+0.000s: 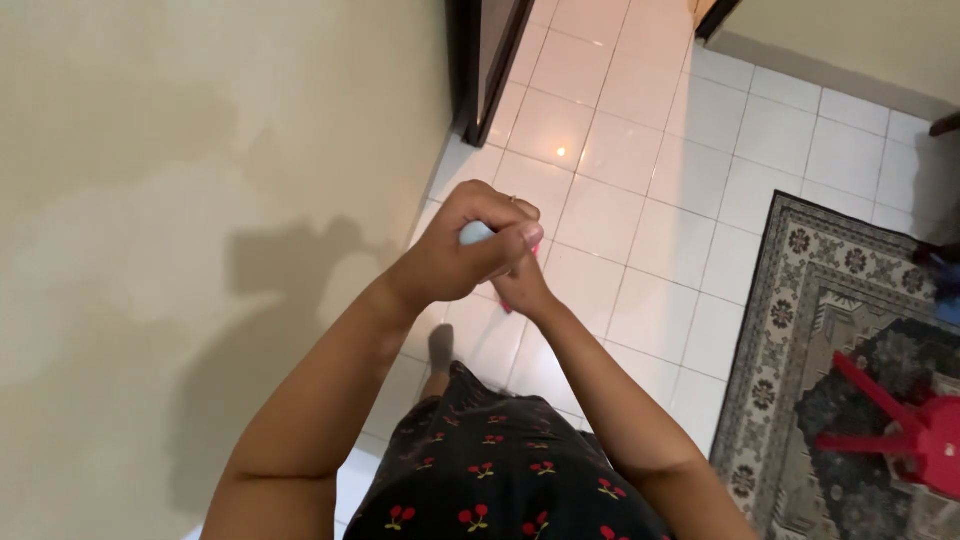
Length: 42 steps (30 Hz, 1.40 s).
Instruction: Sweep the floor using a broom.
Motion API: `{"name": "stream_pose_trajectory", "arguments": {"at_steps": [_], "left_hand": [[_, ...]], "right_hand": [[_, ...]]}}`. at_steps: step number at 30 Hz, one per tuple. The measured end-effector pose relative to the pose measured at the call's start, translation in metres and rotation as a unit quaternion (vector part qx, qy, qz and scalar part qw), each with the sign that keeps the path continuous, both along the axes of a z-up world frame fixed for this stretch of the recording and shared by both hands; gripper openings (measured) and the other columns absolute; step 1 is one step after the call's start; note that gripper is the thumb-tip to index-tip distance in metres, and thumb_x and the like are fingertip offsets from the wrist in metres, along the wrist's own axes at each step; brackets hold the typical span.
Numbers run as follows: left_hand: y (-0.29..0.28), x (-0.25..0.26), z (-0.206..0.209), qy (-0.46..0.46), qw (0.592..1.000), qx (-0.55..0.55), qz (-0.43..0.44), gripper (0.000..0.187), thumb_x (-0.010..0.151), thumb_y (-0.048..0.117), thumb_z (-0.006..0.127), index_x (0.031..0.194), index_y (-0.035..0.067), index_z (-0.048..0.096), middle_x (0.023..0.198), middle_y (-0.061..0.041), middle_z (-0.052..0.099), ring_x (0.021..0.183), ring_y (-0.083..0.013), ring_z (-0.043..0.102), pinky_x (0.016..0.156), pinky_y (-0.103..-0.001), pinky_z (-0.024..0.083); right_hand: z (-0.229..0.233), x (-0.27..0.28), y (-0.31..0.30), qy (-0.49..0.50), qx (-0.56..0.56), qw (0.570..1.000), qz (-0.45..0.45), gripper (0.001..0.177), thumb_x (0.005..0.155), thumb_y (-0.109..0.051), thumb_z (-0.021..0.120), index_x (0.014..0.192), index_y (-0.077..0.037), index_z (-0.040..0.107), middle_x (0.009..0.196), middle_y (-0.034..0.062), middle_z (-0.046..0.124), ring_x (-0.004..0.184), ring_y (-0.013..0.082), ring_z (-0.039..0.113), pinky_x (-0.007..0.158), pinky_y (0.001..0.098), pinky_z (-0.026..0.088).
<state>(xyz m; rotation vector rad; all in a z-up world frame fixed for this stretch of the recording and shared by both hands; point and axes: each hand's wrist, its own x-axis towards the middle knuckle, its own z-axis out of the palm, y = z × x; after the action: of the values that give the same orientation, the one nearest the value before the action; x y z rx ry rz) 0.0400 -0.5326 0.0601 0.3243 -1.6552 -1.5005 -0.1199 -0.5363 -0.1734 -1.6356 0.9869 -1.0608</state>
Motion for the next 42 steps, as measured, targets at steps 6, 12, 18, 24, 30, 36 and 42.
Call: {"name": "stream_pose_trajectory", "arguments": {"at_steps": [6, 12, 18, 24, 30, 36, 42], "left_hand": [[-0.028, 0.026, 0.038, -0.058, 0.997, -0.052, -0.005, 0.039, 0.099, 0.01, 0.066, 0.067, -0.003, 0.048, 0.061, -0.005, 0.042, 0.059, -0.0121, 0.038, 0.059, -0.032, 0.034], [-0.061, 0.014, -0.003, -0.142, 0.989, -0.032, -0.024, 0.034, 0.096, 0.018, 0.071, 0.074, -0.004, 0.056, 0.065, -0.007, 0.052, 0.064, -0.0134, 0.046, 0.063, -0.033, 0.042], [-0.09, 0.025, -0.011, -0.167, 0.984, -0.008, -0.055, 0.029, 0.095, 0.021, 0.071, 0.08, -0.004, 0.064, 0.071, -0.008, 0.06, 0.069, -0.0146, 0.052, 0.071, -0.034, 0.048], [-0.105, 0.034, -0.027, -0.118, 0.991, -0.014, -0.061, 0.03, 0.098, 0.013, 0.065, 0.074, -0.004, 0.059, 0.066, -0.008, 0.054, 0.066, -0.0139, 0.048, 0.069, -0.033, 0.045], [-0.109, 0.048, 0.02, -0.083, 0.995, -0.043, -0.024, 0.039, 0.101, 0.011, 0.063, 0.067, -0.004, 0.051, 0.059, -0.009, 0.045, 0.059, -0.0161, 0.038, 0.061, -0.035, 0.038], [-0.109, 0.045, 0.027, -0.139, 0.983, -0.116, -0.03, 0.032, 0.096, 0.018, 0.066, 0.072, -0.003, 0.06, 0.063, -0.012, 0.056, 0.057, -0.0202, 0.05, 0.059, -0.035, 0.043], [-0.107, 0.047, 0.007, -0.188, 0.973, -0.119, -0.052, 0.029, 0.094, 0.021, 0.067, 0.076, -0.002, 0.068, 0.068, -0.014, 0.065, 0.061, -0.0219, 0.061, 0.062, -0.035, 0.05]], "right_hand": [[0.007, 0.051, -0.024, -0.08, 0.079, 0.989, 0.097, 0.047, 0.1, -0.025, 0.058, 0.141, -0.006, 0.045, 0.14, 0.0083, 0.051, 0.133, 0.0156, 0.049, 0.108, 0.0348, 0.045], [-0.028, 0.074, -0.051, -0.431, 0.34, 0.827, 0.119, 0.046, 0.099, -0.037, 0.062, 0.137, -0.013, 0.053, 0.132, 0.0039, 0.057, 0.126, 0.0099, 0.054, 0.106, 0.0331, 0.047], [-0.025, 0.05, -0.084, -0.147, 0.078, 0.986, -0.007, 0.028, 0.101, -0.037, 0.062, 0.118, -0.015, 0.066, 0.113, -0.004, 0.063, 0.107, 0.0076, 0.06, 0.091, 0.0329, 0.052], [-0.033, 0.036, -0.102, 0.031, 0.022, 0.996, -0.083, 0.023, 0.093, -0.034, 0.07, 0.104, -0.013, 0.067, 0.104, -0.0042, 0.065, 0.1, 0.0088, 0.065, 0.084, 0.0304, 0.054], [-0.026, 0.056, -0.112, -0.019, -0.021, 0.997, -0.073, 0.029, 0.095, -0.03, 0.069, 0.11, -0.009, 0.057, 0.108, 0.0014, 0.056, 0.103, 0.0099, 0.057, 0.084, 0.0317, 0.051], [-0.019, 0.068, -0.111, -0.225, -0.029, 0.967, -0.115, 0.02, 0.107, -0.03, 0.062, 0.114, -0.012, 0.058, 0.114, -0.0009, 0.057, 0.11, 0.0096, 0.058, 0.093, 0.0328, 0.052], [-0.039, 0.058, -0.11, -0.185, 0.022, 0.981, -0.058, 0.022, 0.103, -0.028, 0.062, 0.117, -0.012, 0.059, 0.116, 0.0, 0.059, 0.111, 0.0097, 0.059, 0.092, 0.0322, 0.053]]}}
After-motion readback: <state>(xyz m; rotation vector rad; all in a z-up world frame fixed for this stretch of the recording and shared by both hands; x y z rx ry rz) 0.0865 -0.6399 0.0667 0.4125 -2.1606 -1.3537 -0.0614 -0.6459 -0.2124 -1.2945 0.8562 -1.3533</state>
